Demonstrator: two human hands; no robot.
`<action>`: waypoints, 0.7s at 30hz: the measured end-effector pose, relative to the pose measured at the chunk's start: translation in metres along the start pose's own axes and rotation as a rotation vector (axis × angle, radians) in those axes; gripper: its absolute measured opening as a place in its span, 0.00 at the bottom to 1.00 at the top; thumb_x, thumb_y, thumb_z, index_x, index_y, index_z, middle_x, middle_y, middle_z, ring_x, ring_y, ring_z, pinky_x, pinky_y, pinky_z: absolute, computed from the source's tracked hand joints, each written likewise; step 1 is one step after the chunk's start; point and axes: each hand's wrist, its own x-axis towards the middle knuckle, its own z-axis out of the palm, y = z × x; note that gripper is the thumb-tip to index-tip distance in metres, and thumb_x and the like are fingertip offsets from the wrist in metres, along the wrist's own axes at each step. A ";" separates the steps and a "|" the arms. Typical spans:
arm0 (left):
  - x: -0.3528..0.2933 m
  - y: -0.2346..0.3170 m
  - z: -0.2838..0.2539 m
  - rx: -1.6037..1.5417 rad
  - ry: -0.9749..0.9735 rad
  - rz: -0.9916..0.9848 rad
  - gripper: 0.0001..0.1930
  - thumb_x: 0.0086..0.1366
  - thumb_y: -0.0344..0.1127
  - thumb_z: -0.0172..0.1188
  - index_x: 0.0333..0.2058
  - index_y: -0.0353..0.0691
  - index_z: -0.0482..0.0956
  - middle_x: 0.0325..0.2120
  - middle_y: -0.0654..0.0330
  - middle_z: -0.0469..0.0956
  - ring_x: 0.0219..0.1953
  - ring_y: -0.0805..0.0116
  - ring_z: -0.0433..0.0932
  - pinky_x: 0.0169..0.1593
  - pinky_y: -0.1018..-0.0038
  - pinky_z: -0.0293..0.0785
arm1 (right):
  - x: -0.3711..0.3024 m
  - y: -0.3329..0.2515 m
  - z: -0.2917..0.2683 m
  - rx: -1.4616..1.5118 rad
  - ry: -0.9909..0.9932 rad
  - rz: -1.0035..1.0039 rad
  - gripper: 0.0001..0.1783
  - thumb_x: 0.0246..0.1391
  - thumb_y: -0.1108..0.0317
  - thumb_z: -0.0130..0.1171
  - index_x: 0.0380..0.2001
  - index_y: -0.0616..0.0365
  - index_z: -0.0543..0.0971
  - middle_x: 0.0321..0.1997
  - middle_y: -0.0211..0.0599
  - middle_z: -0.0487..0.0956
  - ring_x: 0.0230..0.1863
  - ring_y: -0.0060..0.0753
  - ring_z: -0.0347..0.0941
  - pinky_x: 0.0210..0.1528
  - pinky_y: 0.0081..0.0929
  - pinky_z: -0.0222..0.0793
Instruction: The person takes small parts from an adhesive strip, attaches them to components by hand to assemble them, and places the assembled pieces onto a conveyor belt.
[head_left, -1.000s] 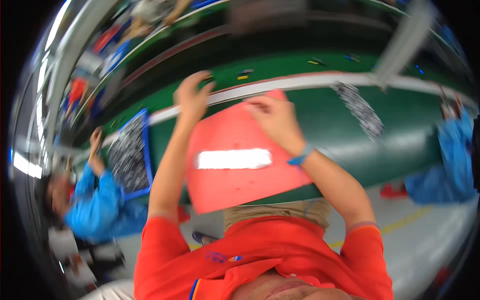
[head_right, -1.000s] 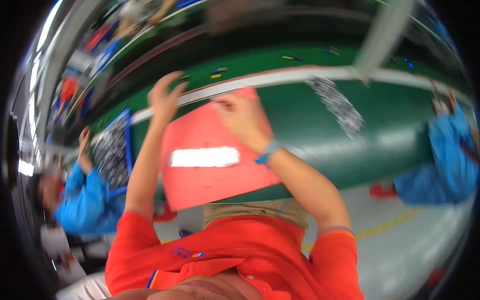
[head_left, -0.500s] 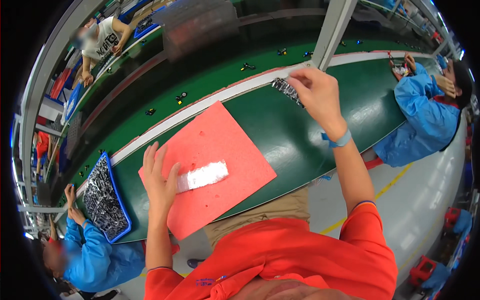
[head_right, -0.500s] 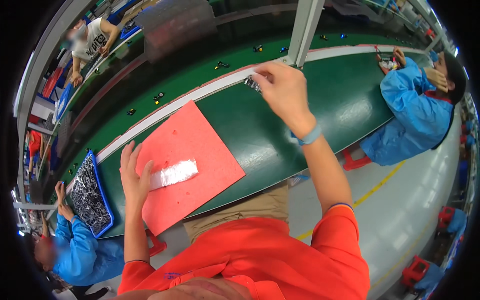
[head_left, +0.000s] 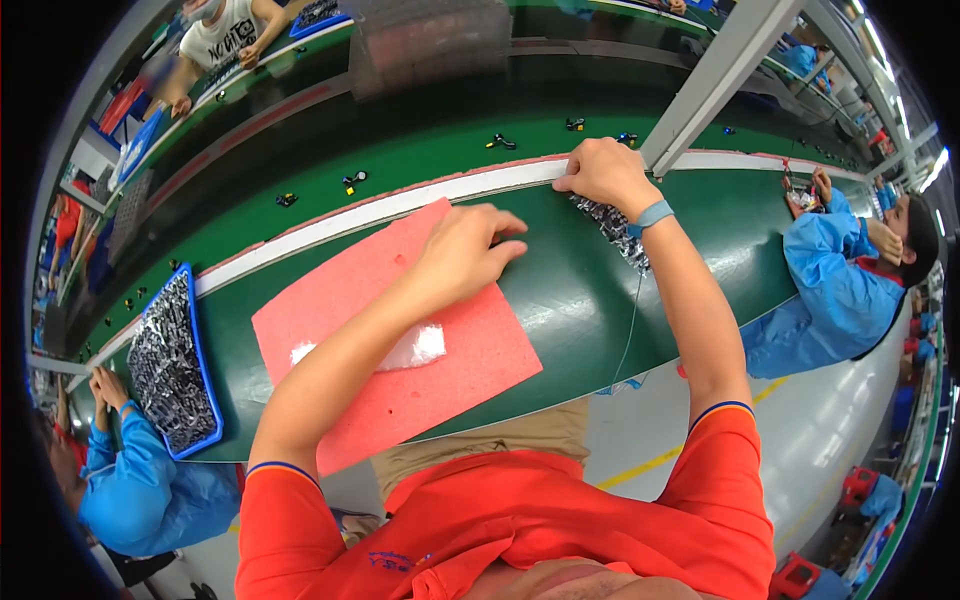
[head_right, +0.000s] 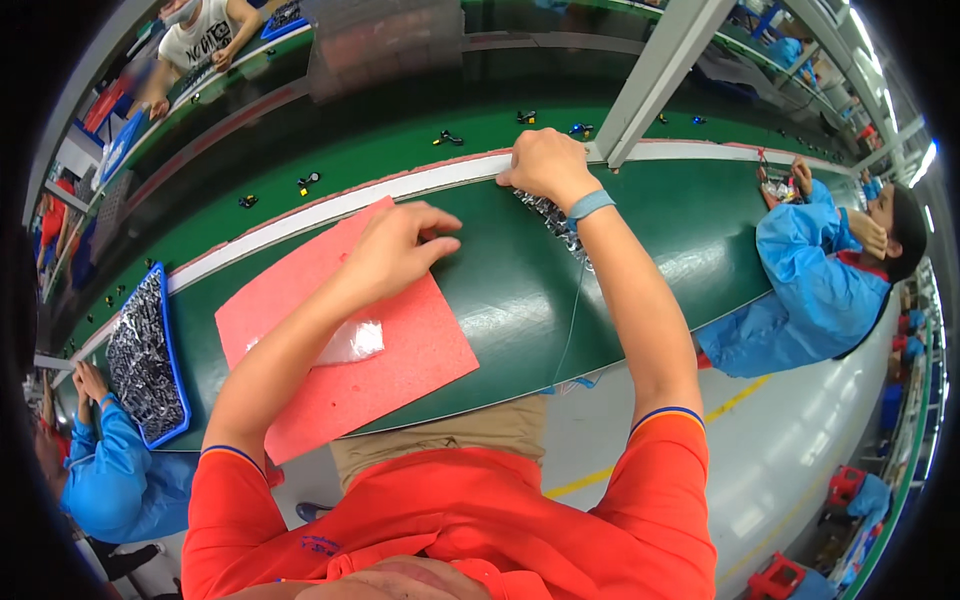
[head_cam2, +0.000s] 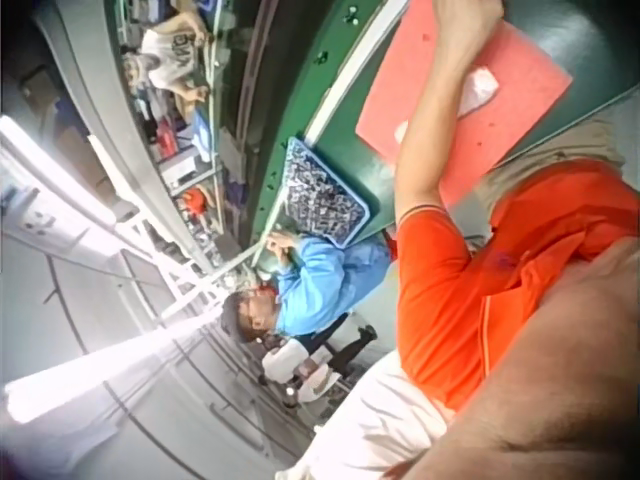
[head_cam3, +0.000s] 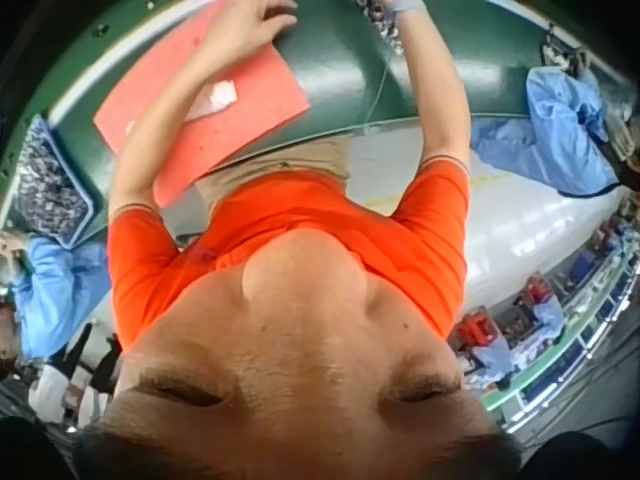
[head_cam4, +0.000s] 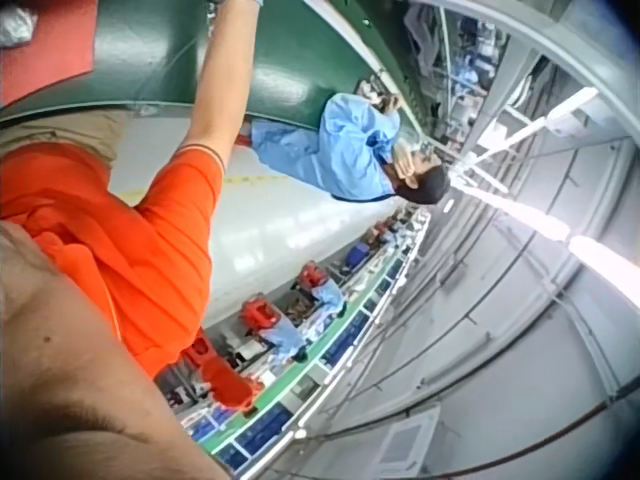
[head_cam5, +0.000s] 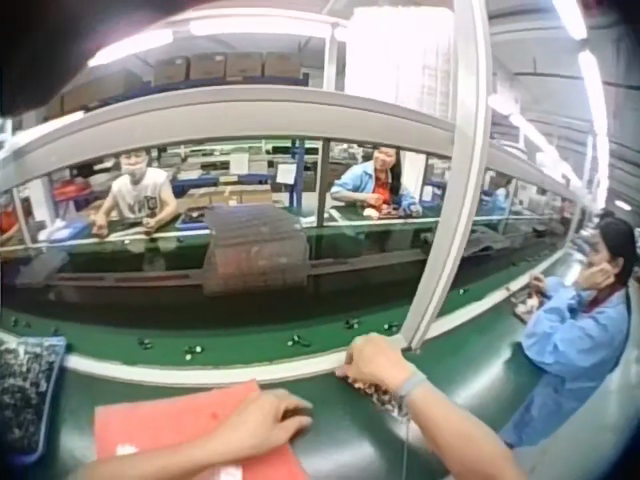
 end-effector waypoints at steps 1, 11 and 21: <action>0.010 -0.004 0.005 -0.027 -0.013 -0.025 0.14 0.63 0.35 0.68 0.45 0.34 0.87 0.42 0.46 0.86 0.45 0.46 0.85 0.51 0.57 0.80 | 0.002 0.001 0.000 0.015 0.000 -0.014 0.20 0.46 0.52 0.77 0.40 0.53 0.90 0.42 0.45 0.88 0.45 0.52 0.85 0.49 0.44 0.80; 0.074 -0.031 0.040 -0.092 0.095 -0.077 0.16 0.61 0.31 0.68 0.47 0.33 0.87 0.37 0.46 0.87 0.40 0.51 0.86 0.48 0.60 0.80 | 0.022 0.030 0.011 0.608 -0.090 -0.140 0.15 0.51 0.75 0.71 0.43 0.69 0.87 0.36 0.42 0.89 0.38 0.29 0.86 0.45 0.27 0.80; 0.096 -0.035 0.050 0.025 0.102 -0.144 0.12 0.62 0.33 0.67 0.44 0.41 0.90 0.35 0.49 0.88 0.40 0.53 0.87 0.47 0.59 0.80 | 0.010 0.020 0.003 0.361 -0.087 -0.152 0.14 0.51 0.72 0.73 0.42 0.65 0.88 0.31 0.39 0.86 0.36 0.26 0.83 0.43 0.26 0.78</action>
